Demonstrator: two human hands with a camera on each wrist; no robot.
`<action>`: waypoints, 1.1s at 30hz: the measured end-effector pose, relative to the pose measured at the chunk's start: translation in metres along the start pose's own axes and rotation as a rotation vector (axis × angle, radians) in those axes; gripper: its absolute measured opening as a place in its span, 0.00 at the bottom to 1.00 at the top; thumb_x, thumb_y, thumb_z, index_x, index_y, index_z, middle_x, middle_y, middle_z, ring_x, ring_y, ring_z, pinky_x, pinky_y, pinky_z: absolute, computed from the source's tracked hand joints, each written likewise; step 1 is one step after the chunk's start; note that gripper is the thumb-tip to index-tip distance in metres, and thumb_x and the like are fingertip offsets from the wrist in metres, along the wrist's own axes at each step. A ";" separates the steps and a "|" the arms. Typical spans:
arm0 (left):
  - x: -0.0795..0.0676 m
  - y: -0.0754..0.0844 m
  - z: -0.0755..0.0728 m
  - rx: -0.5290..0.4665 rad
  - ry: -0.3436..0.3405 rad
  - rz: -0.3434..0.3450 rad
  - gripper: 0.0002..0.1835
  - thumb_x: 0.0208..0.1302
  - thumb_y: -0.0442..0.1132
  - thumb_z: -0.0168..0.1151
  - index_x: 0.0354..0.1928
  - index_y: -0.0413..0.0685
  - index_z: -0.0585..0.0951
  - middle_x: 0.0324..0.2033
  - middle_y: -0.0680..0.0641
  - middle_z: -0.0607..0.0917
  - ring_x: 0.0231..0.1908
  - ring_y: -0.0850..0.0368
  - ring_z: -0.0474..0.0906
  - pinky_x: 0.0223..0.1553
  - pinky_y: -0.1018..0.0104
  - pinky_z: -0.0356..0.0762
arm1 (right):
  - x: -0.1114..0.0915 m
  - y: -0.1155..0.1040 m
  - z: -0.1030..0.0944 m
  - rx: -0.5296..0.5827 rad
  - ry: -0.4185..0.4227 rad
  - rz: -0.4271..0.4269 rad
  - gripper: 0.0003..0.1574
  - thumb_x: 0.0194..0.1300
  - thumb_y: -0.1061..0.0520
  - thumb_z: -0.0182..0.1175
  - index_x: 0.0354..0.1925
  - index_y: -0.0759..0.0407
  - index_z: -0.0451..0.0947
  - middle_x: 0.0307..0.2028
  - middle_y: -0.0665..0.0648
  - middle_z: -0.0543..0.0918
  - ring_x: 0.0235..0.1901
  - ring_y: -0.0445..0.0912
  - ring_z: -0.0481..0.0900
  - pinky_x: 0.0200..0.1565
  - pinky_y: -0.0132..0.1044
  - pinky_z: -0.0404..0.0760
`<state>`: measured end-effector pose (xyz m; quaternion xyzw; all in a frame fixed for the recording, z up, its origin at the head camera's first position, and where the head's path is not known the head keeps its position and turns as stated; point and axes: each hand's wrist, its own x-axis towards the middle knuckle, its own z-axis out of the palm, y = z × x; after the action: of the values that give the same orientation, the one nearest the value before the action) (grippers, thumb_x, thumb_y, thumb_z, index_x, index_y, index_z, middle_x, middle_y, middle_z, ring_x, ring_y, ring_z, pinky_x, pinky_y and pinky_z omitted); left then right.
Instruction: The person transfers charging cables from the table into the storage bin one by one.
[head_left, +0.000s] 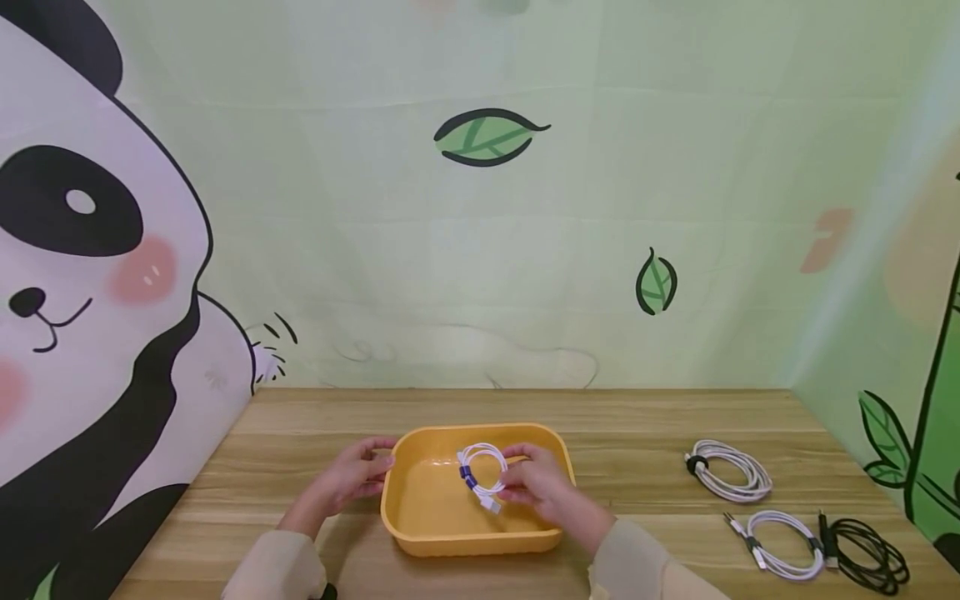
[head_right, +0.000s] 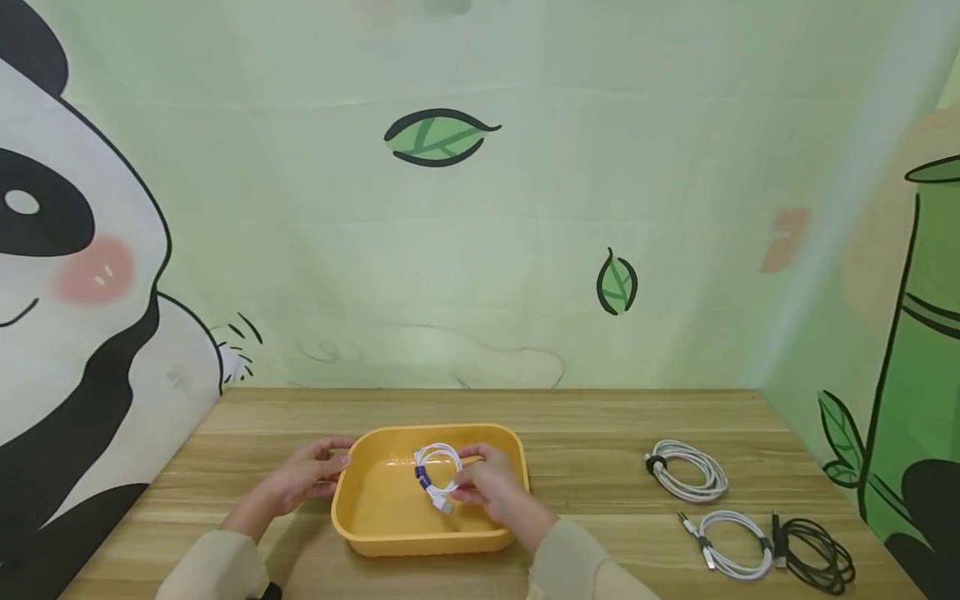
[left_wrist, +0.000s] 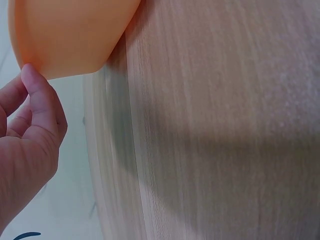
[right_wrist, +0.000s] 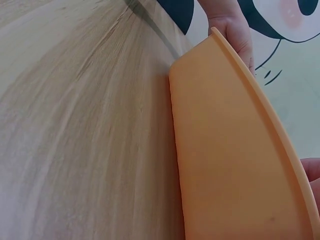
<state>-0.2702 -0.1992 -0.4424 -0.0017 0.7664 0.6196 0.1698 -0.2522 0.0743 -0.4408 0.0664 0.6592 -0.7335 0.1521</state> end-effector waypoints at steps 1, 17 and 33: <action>0.000 0.000 0.000 0.000 0.000 0.002 0.23 0.63 0.38 0.51 0.59 0.38 0.64 0.34 0.45 0.73 0.30 0.59 0.71 0.30 0.70 0.75 | 0.001 0.000 0.001 -0.003 0.000 0.000 0.22 0.52 0.75 0.52 0.48 0.69 0.65 0.21 0.54 0.72 0.19 0.42 0.73 0.23 0.31 0.78; -0.001 0.001 0.000 0.006 0.001 0.004 0.22 0.63 0.37 0.50 0.58 0.38 0.64 0.36 0.44 0.73 0.31 0.58 0.72 0.30 0.70 0.76 | 0.008 0.004 0.015 -0.036 0.009 0.005 0.22 0.51 0.75 0.52 0.48 0.69 0.65 0.20 0.54 0.70 0.17 0.42 0.73 0.22 0.31 0.78; 0.001 -0.002 -0.001 0.005 -0.002 0.023 0.22 0.63 0.37 0.51 0.58 0.37 0.64 0.35 0.45 0.71 0.30 0.59 0.71 0.30 0.70 0.75 | 0.010 0.006 0.031 -0.036 -0.008 -0.012 0.25 0.48 0.77 0.51 0.48 0.70 0.65 0.19 0.55 0.69 0.15 0.41 0.71 0.20 0.28 0.76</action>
<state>-0.2709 -0.2000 -0.4440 0.0080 0.7677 0.6196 0.1633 -0.2568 0.0418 -0.4456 0.0568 0.6722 -0.7225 0.1513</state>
